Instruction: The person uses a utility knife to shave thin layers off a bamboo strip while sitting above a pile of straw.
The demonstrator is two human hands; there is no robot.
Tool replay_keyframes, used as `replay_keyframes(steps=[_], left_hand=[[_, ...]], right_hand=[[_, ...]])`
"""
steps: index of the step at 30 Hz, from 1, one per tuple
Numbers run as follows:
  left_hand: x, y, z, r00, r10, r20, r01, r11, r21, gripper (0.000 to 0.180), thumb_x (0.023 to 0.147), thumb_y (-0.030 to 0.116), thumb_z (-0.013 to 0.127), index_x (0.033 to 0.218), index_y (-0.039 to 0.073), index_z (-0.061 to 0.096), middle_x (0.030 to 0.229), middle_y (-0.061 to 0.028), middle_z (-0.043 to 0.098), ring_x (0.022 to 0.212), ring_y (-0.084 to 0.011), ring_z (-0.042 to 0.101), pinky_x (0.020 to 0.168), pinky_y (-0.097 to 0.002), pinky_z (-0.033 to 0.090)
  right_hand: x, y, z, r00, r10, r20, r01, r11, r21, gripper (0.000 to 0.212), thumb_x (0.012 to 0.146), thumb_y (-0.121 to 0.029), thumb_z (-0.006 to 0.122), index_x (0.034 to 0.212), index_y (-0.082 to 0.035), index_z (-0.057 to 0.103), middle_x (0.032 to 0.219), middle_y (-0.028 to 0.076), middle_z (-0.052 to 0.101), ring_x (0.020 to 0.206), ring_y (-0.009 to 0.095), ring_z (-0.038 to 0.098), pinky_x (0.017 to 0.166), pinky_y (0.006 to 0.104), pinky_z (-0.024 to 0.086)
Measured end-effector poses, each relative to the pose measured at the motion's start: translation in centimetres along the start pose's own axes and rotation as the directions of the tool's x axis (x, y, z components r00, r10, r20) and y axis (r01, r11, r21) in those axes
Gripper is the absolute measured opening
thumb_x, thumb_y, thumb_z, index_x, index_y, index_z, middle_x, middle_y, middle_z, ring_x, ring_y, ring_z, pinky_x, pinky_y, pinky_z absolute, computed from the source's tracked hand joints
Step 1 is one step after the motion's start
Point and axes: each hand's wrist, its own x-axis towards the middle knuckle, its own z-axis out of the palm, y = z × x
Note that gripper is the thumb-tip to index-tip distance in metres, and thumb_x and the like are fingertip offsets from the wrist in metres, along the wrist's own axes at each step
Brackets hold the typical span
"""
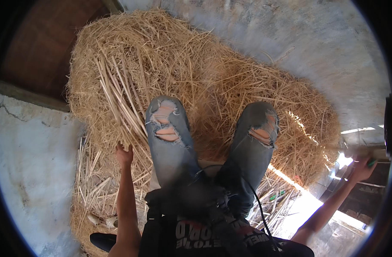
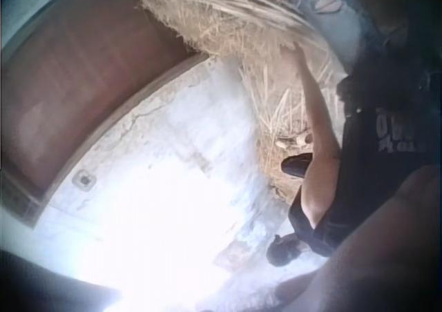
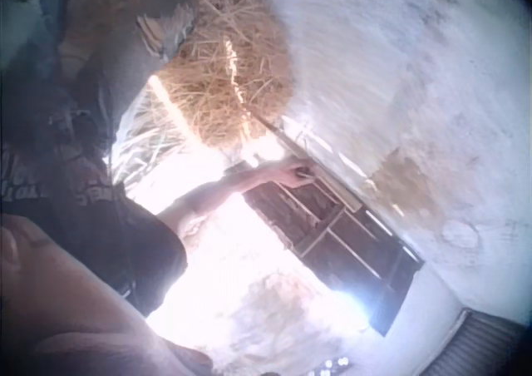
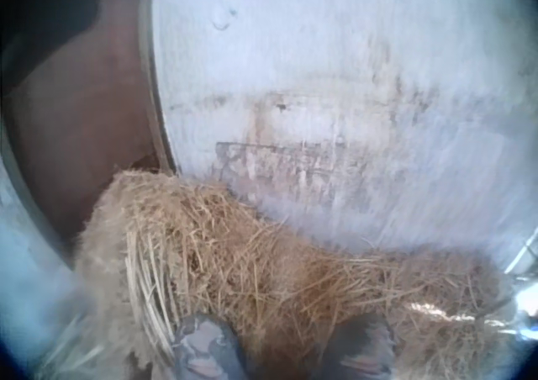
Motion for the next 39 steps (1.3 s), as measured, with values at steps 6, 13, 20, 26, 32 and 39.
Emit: replay_keyframes(steps=[6,13,20,26,32,39], left_hand=[[1.3,13.9,-4.6,0.974,0.108,-0.197,-0.201,0.814,-0.545,0.054,0.098,0.016,0.07,0.146,-0.001,0.053,0.123,-0.0165,0.066,0.109,-0.0255,0.067,0.09,-0.0396,0.056],[4.3,34.7,-18.7,0.77,0.396,-0.5,-0.638,0.466,-0.614,0.043,0.096,0.009,0.069,0.137,0.001,0.061,0.119,-0.014,0.068,0.11,-0.0224,0.067,0.093,-0.0377,0.055],[3.1,47.6,-20.5,0.497,0.821,-0.28,-0.835,0.364,-0.413,0.071,0.088,0.026,0.079,0.148,0.004,0.049,0.131,-0.022,0.061,0.119,-0.035,0.064,0.097,-0.0462,0.054],[1.3,49.7,-13.9,0.554,0.808,0.2,-0.578,0.547,-0.605,0.062,0.096,0.022,0.073,0.149,0.005,0.047,0.115,-0.0197,0.066,0.104,-0.0292,0.068,0.087,-0.0409,0.055],[1.3,50.0,-9.0,0.21,0.948,0.238,-0.495,0.313,-0.81,0.031,0.108,0.021,0.057,0.131,0.0,0.053,0.091,-0.0103,0.063,0.074,-0.02,0.063,0.071,-0.0332,0.053],[0.0,50.8,-9.5,0.078,0.895,0.44,0.461,0.358,-0.812,0.037,0.112,0.03,0.048,0.137,0.002,0.048,0.074,-0.0028,0.056,0.054,-0.0098,0.052,0.051,-0.0241,0.043]], right_hand=[[4.7,-24.5,1.5,0.99,-0.141,0.015,0.113,0.848,0.518,0.026,0.101,-0.028,0.068,0.116,-0.009,0.078,0.076,-0.004,0.065,0.06,0.005,0.046,0.054,0.0272,0.037],[1.3,-46.7,2.3,0.981,-0.112,0.158,-0.129,0.225,0.966,0.033,0.092,-0.019,0.08,0.116,0.0,0.066,0.079,0.006,0.072,0.054,0.005,0.053,0.047,0.0231,0.039],[-2.3,-52.4,2.9,0.904,-0.18,0.387,-0.416,-0.172,0.893,0.035,0.094,-0.014,0.076,0.12,0.005,0.061,0.062,0.001,0.057,0.05,0.007,0.046,0.049,0.0253,0.04],[-4.3,-49.5,7.7,0.771,-0.198,0.605,-0.637,-0.268,0.723,0.035,0.093,-0.013,0.076,0.119,0.006,0.061,0.059,-0.002,0.048,0.049,0.007,0.039,0.053,0.0272,0.039],[-7.1,-45.1,14.2,0.605,-0.136,0.785,-0.795,-0.172,0.582,0.033,0.094,-0.014,0.075,0.118,0.005,0.063,0.075,0.001,0.057,0.054,0.007,0.041,0.054,0.0284,0.039],[-9.8,-45.7,15.6,0.505,-0.189,0.842,-0.858,-0.003,0.513,0.051,0.095,-0.026,0.078,0.13,0.004,0.058,0.079,0.002,0.056,0.056,0.007,0.043,0.054,0.0284,0.039]])
